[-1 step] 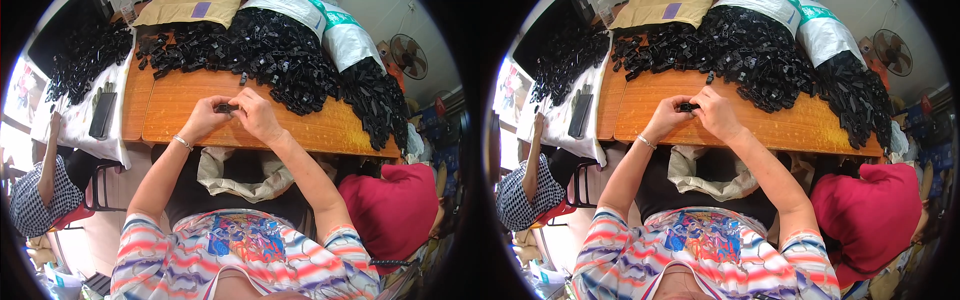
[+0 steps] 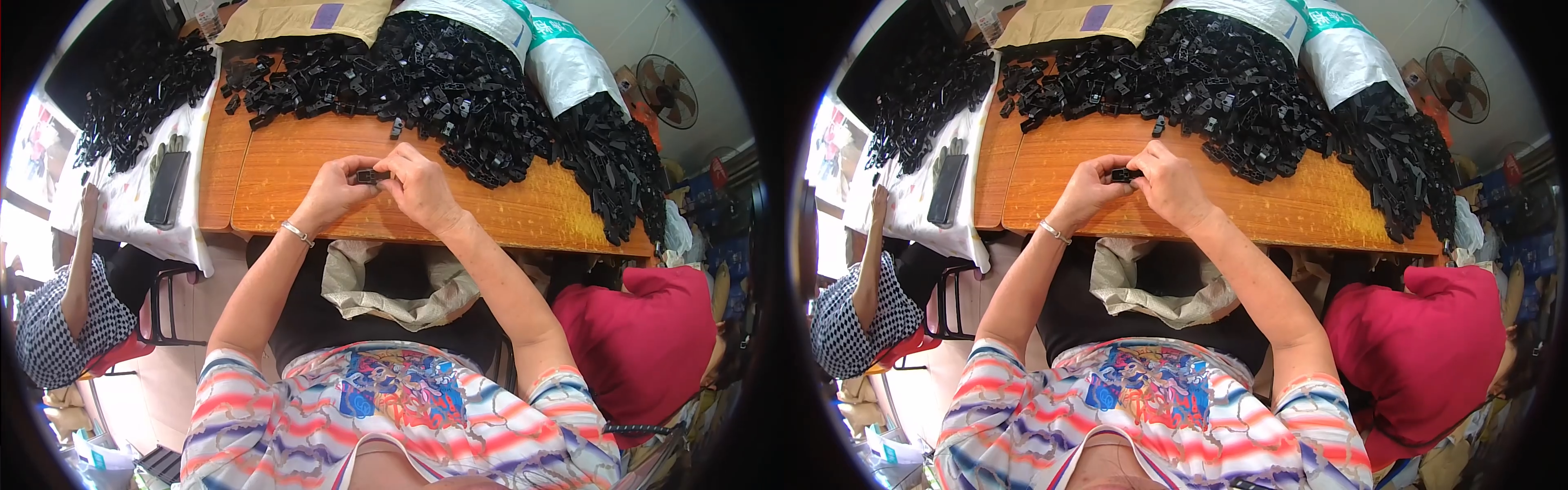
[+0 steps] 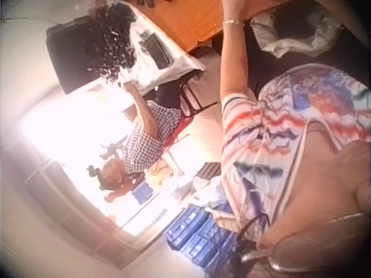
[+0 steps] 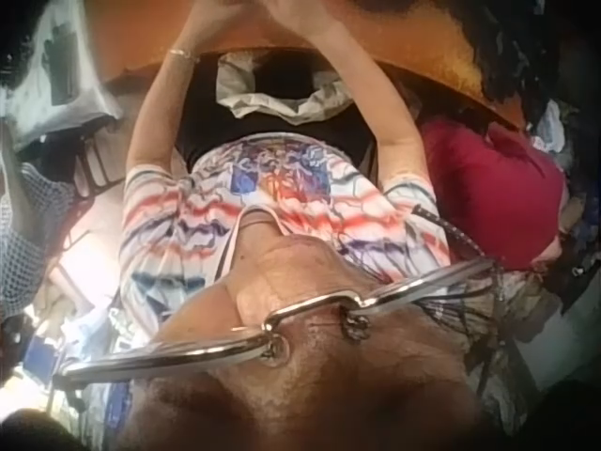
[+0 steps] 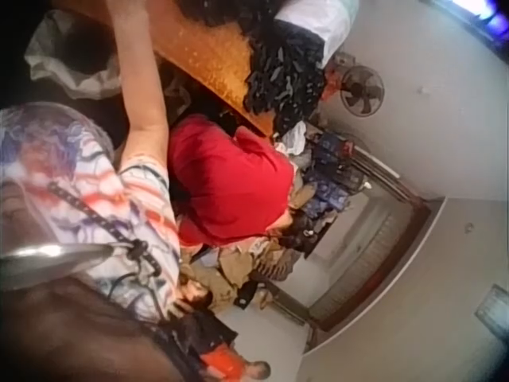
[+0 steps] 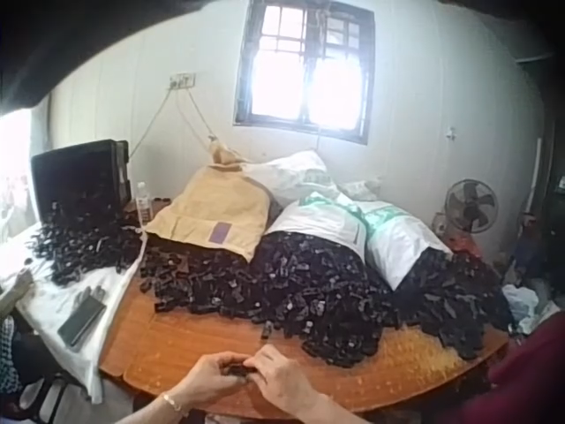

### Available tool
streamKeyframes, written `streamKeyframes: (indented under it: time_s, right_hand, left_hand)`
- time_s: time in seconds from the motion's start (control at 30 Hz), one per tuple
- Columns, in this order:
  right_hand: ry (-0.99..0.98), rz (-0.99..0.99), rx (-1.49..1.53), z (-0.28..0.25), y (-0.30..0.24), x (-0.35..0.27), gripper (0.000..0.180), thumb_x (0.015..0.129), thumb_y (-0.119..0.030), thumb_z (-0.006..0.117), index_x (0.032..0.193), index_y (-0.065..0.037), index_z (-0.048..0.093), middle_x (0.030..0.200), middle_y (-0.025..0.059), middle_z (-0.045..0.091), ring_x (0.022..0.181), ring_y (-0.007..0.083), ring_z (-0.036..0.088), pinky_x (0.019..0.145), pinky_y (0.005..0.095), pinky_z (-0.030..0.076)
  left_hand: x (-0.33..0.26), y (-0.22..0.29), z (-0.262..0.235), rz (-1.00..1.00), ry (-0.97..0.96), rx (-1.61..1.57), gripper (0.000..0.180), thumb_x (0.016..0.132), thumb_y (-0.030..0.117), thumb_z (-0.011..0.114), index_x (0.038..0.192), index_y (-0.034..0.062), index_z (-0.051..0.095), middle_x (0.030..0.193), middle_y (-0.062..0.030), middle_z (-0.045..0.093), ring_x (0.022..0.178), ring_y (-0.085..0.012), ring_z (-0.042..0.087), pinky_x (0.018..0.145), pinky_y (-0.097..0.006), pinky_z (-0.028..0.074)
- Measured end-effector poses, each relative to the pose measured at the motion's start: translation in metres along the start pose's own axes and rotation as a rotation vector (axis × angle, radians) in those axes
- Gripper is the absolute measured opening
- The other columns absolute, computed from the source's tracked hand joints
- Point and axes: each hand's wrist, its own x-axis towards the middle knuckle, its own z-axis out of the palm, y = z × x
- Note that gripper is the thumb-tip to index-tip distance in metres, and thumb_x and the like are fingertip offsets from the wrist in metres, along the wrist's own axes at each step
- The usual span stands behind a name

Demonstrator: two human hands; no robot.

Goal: Assembling small black plastic industrial components by hand at a workshop table.

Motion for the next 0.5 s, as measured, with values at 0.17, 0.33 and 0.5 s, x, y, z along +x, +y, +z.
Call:
streamKeyframes:
  time_s: [0.17, 0.33, 0.5]
  right_hand:
    - [-0.079, 0.116, 0.01, -0.003, 0.005, -0.002, 0.023, 0.073, 0.004, 0.072, 0.095, 0.0, 0.065, 0.088, 0.0092, 0.061, 0.074, 0.0232, 0.065, 0.063, 0.0321, 0.052]
    - [-0.167, 0.567, 0.492, 0.004, 0.012, -0.01, 0.042, 0.071, -0.007, 0.084, 0.104, 0.001, 0.06, 0.095, 0.0079, 0.064, 0.083, 0.0138, 0.062, 0.071, 0.0294, 0.053]
    - [-0.278, 0.733, 0.709, 0.008, 0.01, -0.024, 0.03, 0.076, -0.001, 0.079, 0.098, 0.005, 0.06, 0.082, 0.0073, 0.067, 0.069, 0.0122, 0.064, 0.062, 0.0266, 0.054]
  left_hand:
    - [-0.004, 0.004, -0.001, -0.035, -0.01, -0.174, 0.041, 0.087, 0.004, 0.068, 0.125, -0.0057, 0.055, 0.107, -0.007, 0.065, 0.09, -0.0092, 0.062, 0.077, -0.021, 0.051]
    - [-0.011, 0.008, 0.008, 0.036, -0.013, -0.03, 0.032, 0.088, 0.0, 0.065, 0.119, -0.0058, 0.057, 0.107, -0.0098, 0.066, 0.094, -0.0108, 0.063, 0.08, -0.024, 0.053]
    - [-0.023, -0.006, 0.01, -0.014, -0.034, -0.019, 0.024, 0.084, -0.005, 0.065, 0.108, -0.007, 0.062, 0.097, -0.007, 0.068, 0.085, -0.0102, 0.064, 0.076, -0.024, 0.054]
